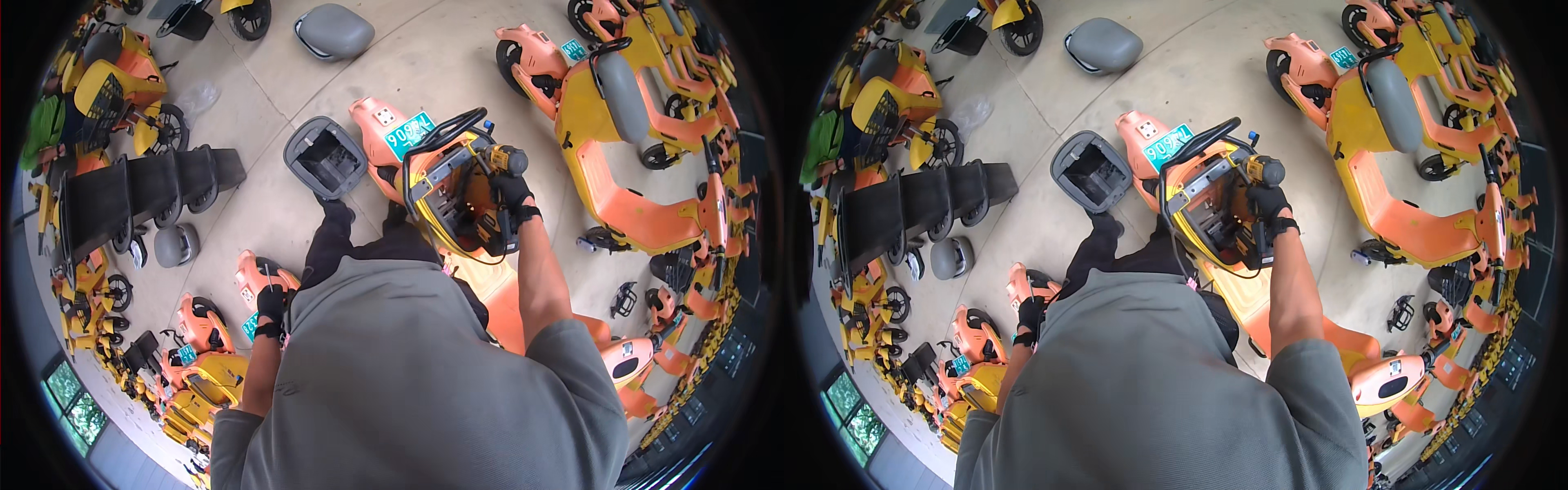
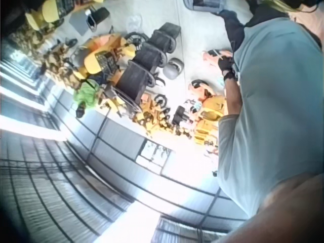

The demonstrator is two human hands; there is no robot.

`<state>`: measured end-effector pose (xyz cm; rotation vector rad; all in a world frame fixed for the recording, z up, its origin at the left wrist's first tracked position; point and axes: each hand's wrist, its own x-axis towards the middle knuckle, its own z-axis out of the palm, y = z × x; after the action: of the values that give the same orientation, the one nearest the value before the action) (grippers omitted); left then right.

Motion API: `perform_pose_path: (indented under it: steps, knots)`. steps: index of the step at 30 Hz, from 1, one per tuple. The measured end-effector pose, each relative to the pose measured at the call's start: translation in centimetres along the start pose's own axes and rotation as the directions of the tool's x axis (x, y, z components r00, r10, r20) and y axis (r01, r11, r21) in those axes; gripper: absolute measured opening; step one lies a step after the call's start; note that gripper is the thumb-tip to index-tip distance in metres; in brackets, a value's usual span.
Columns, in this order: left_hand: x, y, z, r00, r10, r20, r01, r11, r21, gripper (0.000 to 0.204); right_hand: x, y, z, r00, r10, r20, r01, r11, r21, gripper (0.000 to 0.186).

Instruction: The person performs maintenance on a scooter by using a power drill to remove and install screws, and using shears to cut a cable tie, while working within the scooter's internal compartments.

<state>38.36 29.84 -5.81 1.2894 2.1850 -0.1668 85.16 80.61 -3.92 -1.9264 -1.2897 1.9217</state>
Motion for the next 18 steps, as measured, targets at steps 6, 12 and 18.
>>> perform_pose_path:
  steps: [6,12,18]
  knots:
    - [-1.2,-0.6,2.1,0.979,-0.196,-0.059,0.157,0.903,-0.399,0.026,-0.3,-1.4,0.1,0.999,0.031,0.022,-0.031,1.0,0.002,0.013]
    - [-0.1,2.6,-1.6,0.998,0.044,-0.054,-0.045,0.999,-0.008,0.022,-0.5,-2.1,0.4,0.999,0.036,0.006,-0.036,0.999,-0.014,0.013]
    - [0.8,4.4,-3.8,0.996,-0.041,0.073,0.039,0.999,0.028,0.018,-0.6,-2.8,0.3,0.995,0.096,0.002,-0.095,0.995,-0.038,0.013]
